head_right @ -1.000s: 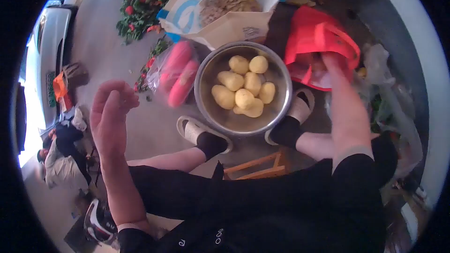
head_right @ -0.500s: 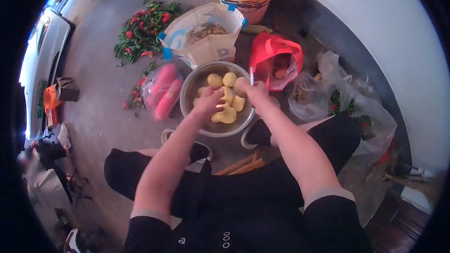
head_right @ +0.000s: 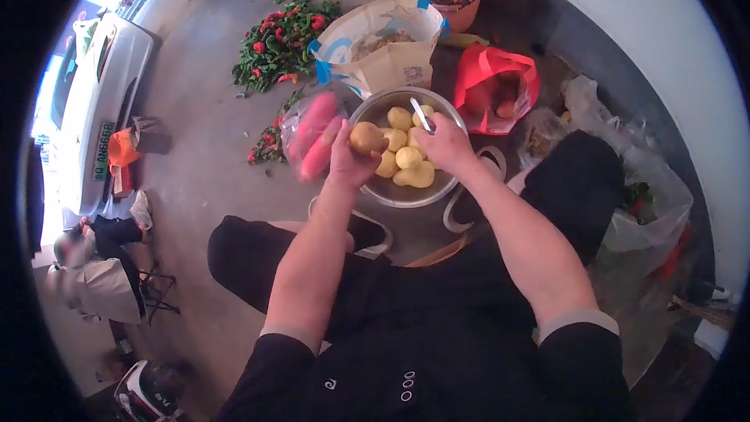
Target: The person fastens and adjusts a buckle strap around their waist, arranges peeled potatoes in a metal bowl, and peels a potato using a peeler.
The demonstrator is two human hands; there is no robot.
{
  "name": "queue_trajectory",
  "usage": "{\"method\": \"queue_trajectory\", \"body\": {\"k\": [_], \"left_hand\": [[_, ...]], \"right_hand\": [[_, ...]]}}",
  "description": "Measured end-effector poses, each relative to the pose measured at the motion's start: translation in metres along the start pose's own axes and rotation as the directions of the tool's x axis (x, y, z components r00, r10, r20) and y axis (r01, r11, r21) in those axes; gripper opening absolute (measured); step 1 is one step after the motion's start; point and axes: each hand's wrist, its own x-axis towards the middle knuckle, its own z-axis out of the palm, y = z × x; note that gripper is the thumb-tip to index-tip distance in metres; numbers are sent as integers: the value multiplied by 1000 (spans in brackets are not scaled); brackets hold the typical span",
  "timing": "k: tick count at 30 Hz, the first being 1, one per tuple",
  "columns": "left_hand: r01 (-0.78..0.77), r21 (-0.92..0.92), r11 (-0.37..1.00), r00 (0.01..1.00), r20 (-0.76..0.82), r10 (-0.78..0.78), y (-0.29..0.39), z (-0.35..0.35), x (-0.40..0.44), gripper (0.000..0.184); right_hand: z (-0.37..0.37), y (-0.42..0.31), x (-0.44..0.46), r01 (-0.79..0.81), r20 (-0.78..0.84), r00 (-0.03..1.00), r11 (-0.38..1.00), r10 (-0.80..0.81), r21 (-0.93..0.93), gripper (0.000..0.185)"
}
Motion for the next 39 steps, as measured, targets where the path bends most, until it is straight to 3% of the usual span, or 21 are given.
{"method": "queue_trajectory", "body": {"k": [3, 7, 12, 14, 19, 22, 25, 28, 34, 39], "left_hand": [[-6, 18, 1000, 1000, 9, 6, 3, -8, -4, 60], [-21, 14, 1000, 999, 34, 21, 5, -8, -10, 58], [-54, 33, 998, 998, 25, 53, 0, -12, -9, 56], [-103, 48, 994, 994, -19, 104, 3, 3, -8, 55], [-55, -43, 998, 995, 81, 58, 5, 0, -1, 61], [-68, -46, 997, 993, 92, 72, -4, -11, 6, 65], [-114, -57, 992, 991, 68, 117, -15, -11, 9, 62], [-156, -18, 988, 987, 28, 157, -23, 1, 6, 56], [-185, 107, 977, 982, -6, 187, -27, -33, 21, 50], [-194, 259, 946, 977, -38, 211, -31, -41, 23, 48]], "right_hand": [[28, 10, 13, 118, 71, 989, 978, -132, 174, 39], [31, -21, 12, 149, 206, 960, 970, -188, 191, 37], [41, -8, 15, -330, 434, 898, 768, 76, 549, 33], [39, -7, 15, -356, 445, 891, 739, 85, 572, 33], [29, -22, 5, -186, 301, 953, 873, 48, 450, 32], [39, -22, 2, 74, 164, 977, 933, -140, 352, 33], [46, -21, 0, 211, 94, 968, 960, -231, 184, 34], [53, -14, -2, 197, 160, 964, 975, -211, 99, 34], [67, -8, -6, 211, 82, 976, 974, -204, -85, 26], [84, 14, -2, 176, 49, 984, 980, -172, -90, 26]]}}
